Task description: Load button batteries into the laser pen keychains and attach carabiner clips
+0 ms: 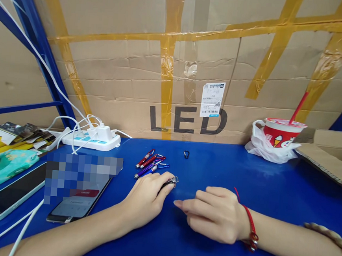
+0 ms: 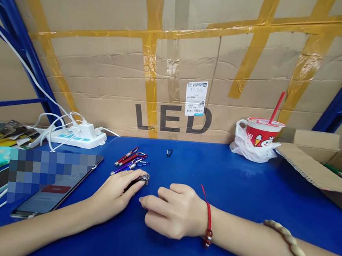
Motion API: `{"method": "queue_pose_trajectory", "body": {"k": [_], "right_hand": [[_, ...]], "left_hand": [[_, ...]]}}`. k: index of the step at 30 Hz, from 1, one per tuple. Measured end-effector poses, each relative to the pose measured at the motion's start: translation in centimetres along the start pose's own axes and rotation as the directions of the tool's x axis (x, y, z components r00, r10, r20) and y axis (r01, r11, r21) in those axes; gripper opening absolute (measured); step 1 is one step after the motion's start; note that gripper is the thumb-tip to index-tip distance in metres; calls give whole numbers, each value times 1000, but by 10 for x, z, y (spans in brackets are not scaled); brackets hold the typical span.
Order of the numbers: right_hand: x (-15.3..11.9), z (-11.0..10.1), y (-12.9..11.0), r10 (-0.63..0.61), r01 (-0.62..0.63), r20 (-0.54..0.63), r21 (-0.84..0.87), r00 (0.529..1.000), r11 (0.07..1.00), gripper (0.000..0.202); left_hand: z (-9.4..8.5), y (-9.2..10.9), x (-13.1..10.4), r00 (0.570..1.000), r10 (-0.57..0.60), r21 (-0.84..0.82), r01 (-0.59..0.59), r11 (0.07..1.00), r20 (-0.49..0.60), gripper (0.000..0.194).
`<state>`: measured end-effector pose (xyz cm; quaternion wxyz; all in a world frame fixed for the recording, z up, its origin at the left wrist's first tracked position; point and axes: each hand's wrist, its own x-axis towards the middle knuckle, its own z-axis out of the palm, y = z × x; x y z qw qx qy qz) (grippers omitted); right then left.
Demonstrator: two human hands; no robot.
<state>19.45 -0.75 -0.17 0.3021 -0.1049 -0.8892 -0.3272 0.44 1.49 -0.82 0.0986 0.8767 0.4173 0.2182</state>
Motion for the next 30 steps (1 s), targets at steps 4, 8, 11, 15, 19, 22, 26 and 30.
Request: {"method": "queue_pose_trajectory", "body": {"k": [4, 8, 11, 15, 19, 22, 26, 30], "right_hand": [[0, -2, 0, -57, 57, 23, 2, 998, 998, 30], [-1, -2, -1, -50, 50, -1, 26, 999, 998, 31], [-1, 0, -1, -10, 10, -4, 71, 1000, 997, 31], [1, 2, -2, 148, -145, 9, 249, 989, 958, 27], [4, 4, -2, 205, -203, 31, 364, 978, 909, 21], [6, 5, -2, 226, -230, 62, 418, 972, 879, 20], [6, 5, -1, 257, -275, 103, 480, 961, 833, 25], [6, 4, -1, 290, -330, 158, 497, 944, 803, 34]], "left_hand": [[0, -1, 0, 1000, 14, -9, -14, 1000, -2, 22], [0, -1, 0, 1000, 14, -24, -14, 1000, -4, 22], [1, -1, 0, 1000, 17, -36, -18, 999, -17, 21], [0, 0, 0, 1000, 21, -40, -22, 999, -18, 20], [0, 1, -1, 999, 27, -47, -28, 999, -25, 19], [-1, 2, -1, 999, 30, -58, -32, 998, -34, 19], [-1, 3, -1, 999, 27, -48, -29, 998, -32, 19], [0, 2, -2, 999, 26, -45, -27, 999, -33, 20]]}}
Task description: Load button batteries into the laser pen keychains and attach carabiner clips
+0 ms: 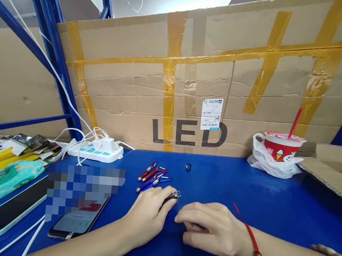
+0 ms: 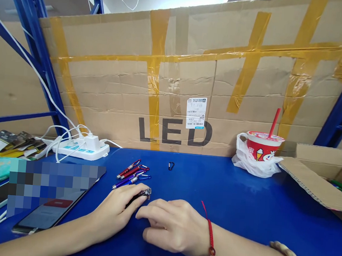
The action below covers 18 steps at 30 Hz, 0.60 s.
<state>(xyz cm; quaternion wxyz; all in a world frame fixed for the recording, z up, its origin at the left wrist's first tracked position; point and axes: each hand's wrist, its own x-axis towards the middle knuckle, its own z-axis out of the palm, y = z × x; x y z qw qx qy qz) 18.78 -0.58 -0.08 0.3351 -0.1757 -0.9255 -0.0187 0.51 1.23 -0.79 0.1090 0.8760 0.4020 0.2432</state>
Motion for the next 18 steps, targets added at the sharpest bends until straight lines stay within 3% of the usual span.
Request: {"method": "queue_pose_trajectory", "body": {"k": [7, 18], "right_hand": [[-2, -1, 2, 50, -50, 57, -3, 997, 999, 34], [-2, 2, 4, 57, -57, 14, 18, 998, 998, 36]], "left_hand": [[0, 1, -1, 1000, -16, 0, 16, 1000, 11, 20], [1, 0, -2, 1000, -9, -6, 9, 1000, 5, 18]]}}
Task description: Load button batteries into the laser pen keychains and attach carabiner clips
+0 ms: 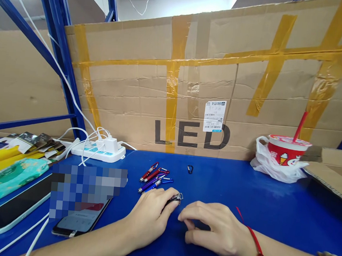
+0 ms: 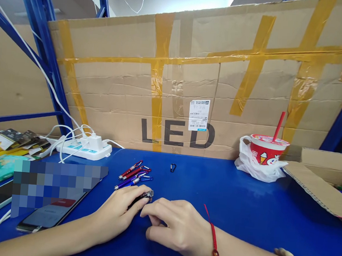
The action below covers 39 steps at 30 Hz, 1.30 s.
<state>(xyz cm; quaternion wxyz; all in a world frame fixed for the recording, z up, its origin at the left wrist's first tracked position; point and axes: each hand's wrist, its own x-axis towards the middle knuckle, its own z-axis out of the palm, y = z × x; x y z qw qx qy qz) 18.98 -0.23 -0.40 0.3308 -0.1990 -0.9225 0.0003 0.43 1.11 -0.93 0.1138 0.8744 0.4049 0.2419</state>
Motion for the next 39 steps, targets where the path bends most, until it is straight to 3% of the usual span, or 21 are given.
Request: {"method": "queue_pose_trajectory", "body": {"k": [7, 24, 30, 33, 35, 39], "right_hand": [[-1, -1, 0, -14, 15, 19, -37, 1000, 999, 33], [-4, 1, 3, 91, -89, 56, -30, 994, 996, 19], [-8, 3, 7, -57, 54, -31, -76, 998, 996, 27], [-7, 6, 11, 90, -79, -107, 99, 990, 992, 22], [-4, 8, 14, 248, -205, -169, 238, 954, 949, 20], [1, 11, 21, 552, -472, -28, 482, 833, 738, 18]], "left_hand": [[-1, 2, 1, 1000, -7, 24, 7, 1000, 1, 17], [-4, 3, -1, 1000, -3, 55, 3, 998, 11, 18], [-4, 3, -1, 999, -11, 61, 9, 998, 36, 18], [-4, 2, 1, 999, -12, 57, 10, 998, 37, 19], [-4, 2, 2, 999, -17, 50, 15, 999, 41, 20], [-4, 3, 1, 998, -30, 26, 29, 999, 48, 21]]}}
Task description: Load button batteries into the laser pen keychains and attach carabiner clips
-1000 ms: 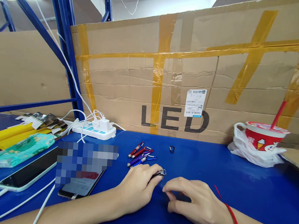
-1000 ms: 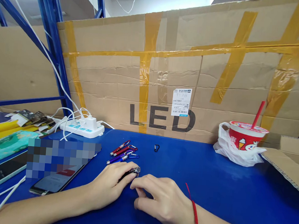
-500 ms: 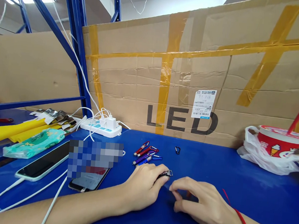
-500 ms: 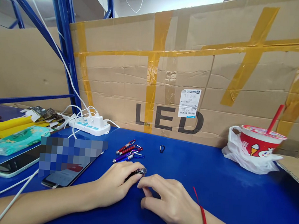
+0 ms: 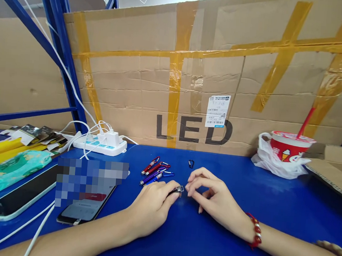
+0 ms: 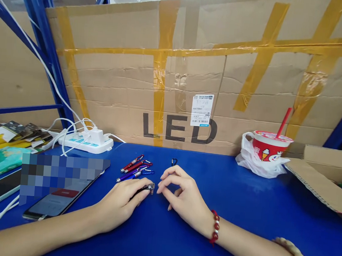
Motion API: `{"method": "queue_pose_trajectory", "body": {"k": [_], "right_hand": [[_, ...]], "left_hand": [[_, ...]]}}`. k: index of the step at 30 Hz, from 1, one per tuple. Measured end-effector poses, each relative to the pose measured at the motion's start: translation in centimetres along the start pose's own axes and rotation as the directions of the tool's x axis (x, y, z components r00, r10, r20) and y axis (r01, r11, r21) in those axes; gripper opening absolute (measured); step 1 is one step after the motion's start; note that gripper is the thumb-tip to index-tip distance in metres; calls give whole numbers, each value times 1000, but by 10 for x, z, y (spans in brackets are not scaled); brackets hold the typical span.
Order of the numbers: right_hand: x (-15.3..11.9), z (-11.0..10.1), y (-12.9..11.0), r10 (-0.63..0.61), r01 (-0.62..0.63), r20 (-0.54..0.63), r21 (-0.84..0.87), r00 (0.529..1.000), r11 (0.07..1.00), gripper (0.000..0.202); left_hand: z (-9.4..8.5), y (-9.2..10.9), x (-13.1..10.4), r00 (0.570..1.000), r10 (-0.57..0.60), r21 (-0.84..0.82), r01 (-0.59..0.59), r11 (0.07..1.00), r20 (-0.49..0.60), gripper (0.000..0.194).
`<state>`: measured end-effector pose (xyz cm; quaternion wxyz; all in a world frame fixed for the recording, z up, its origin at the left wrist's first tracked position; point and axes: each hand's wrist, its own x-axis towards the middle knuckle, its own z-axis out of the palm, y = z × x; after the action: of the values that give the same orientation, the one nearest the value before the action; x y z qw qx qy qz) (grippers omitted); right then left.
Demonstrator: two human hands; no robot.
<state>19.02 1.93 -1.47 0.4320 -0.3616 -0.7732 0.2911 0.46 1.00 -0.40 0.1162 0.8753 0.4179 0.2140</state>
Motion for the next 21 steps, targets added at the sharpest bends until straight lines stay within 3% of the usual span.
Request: {"method": "queue_pose_trajectory", "body": {"k": [4, 21], "right_hand": [[5, -2, 7, 151, -150, 2, 134, 989, 980, 21], [11, -4, 18, 284, -271, 17, 363, 959, 891, 33]], "left_hand": [[0, 0, -1, 1000, 3, -32, -4, 999, -13, 20], [-1, 1, 1, 1000, -9, -28, 9, 1000, -10, 21]]}}
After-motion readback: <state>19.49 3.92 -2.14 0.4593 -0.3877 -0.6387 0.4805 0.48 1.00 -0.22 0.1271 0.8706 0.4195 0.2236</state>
